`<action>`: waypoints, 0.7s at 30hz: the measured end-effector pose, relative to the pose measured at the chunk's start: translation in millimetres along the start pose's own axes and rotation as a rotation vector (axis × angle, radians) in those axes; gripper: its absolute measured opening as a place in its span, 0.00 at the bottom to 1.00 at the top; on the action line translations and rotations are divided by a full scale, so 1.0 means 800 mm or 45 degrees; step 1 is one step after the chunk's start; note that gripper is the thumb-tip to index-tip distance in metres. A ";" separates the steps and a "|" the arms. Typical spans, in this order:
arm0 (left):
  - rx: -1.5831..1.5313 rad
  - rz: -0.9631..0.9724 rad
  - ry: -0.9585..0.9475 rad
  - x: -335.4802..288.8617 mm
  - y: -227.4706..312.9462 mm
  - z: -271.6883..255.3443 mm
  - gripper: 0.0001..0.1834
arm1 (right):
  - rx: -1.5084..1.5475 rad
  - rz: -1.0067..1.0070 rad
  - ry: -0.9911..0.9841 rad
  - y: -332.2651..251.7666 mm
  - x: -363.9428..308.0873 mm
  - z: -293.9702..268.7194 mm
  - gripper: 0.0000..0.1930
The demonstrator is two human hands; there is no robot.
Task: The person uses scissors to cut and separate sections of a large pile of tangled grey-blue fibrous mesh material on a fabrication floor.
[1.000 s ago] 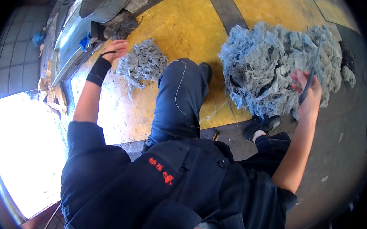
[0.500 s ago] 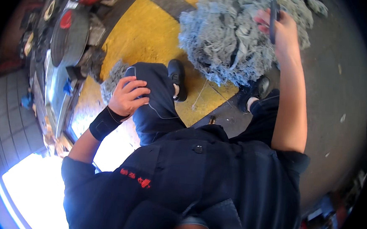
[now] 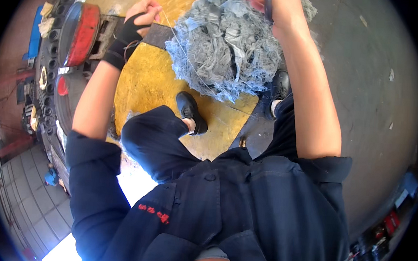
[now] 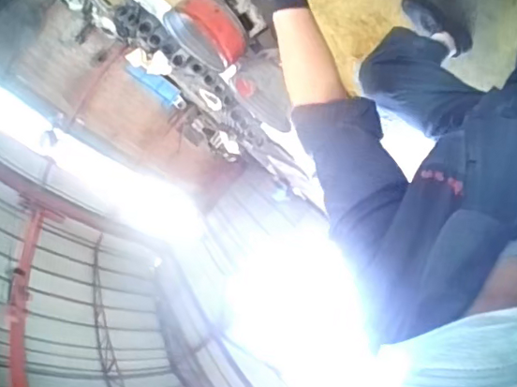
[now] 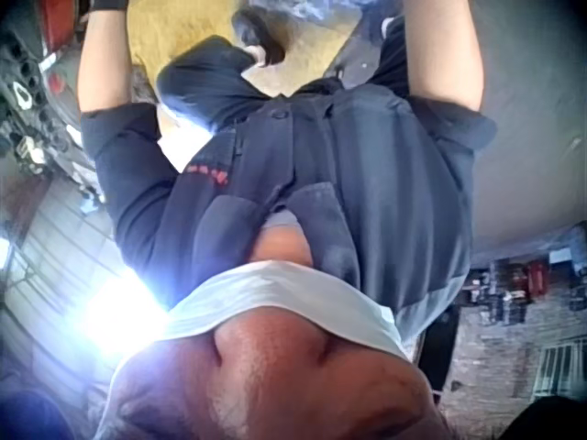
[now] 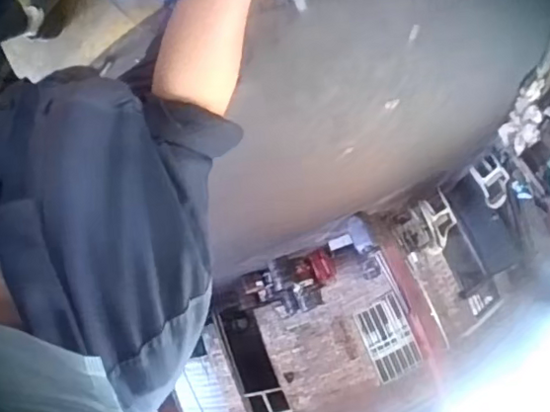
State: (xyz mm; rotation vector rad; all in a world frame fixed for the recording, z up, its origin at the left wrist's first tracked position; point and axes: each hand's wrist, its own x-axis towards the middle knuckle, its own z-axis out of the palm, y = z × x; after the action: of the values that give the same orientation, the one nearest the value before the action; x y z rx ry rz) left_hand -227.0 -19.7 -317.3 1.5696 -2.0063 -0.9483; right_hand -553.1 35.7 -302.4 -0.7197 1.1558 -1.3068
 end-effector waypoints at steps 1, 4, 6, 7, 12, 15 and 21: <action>0.156 0.062 0.106 0.028 -0.038 0.004 0.09 | 0.008 -0.032 0.038 -0.003 0.001 -0.004 0.06; 0.311 -0.035 -0.003 0.054 -0.153 0.001 0.11 | 0.076 -0.091 0.096 -0.003 0.010 -0.010 0.06; 1.153 -0.104 -0.050 0.065 -0.171 0.048 0.18 | 0.117 -0.128 0.142 0.000 0.016 -0.021 0.07; 1.617 -0.247 0.152 0.058 -0.119 0.114 0.24 | 0.089 -0.113 0.231 -0.002 0.015 -0.033 0.08; 0.824 0.587 0.297 0.042 -0.065 0.242 0.14 | 0.017 -0.146 0.302 -0.019 -0.010 -0.029 0.08; 0.236 -0.239 -0.344 -0.009 -0.076 0.342 0.20 | 0.082 -0.125 0.376 -0.023 -0.007 -0.028 0.10; 0.348 -0.587 -0.187 -0.037 -0.108 0.430 0.19 | 0.064 -0.226 0.302 -0.009 -0.012 -0.041 0.11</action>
State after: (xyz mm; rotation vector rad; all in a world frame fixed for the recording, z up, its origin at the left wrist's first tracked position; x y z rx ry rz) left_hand -397.8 85.0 -611.2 2.2380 -1.9742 -1.0066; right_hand -584.9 49.8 -304.4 -0.6543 1.2643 -1.5987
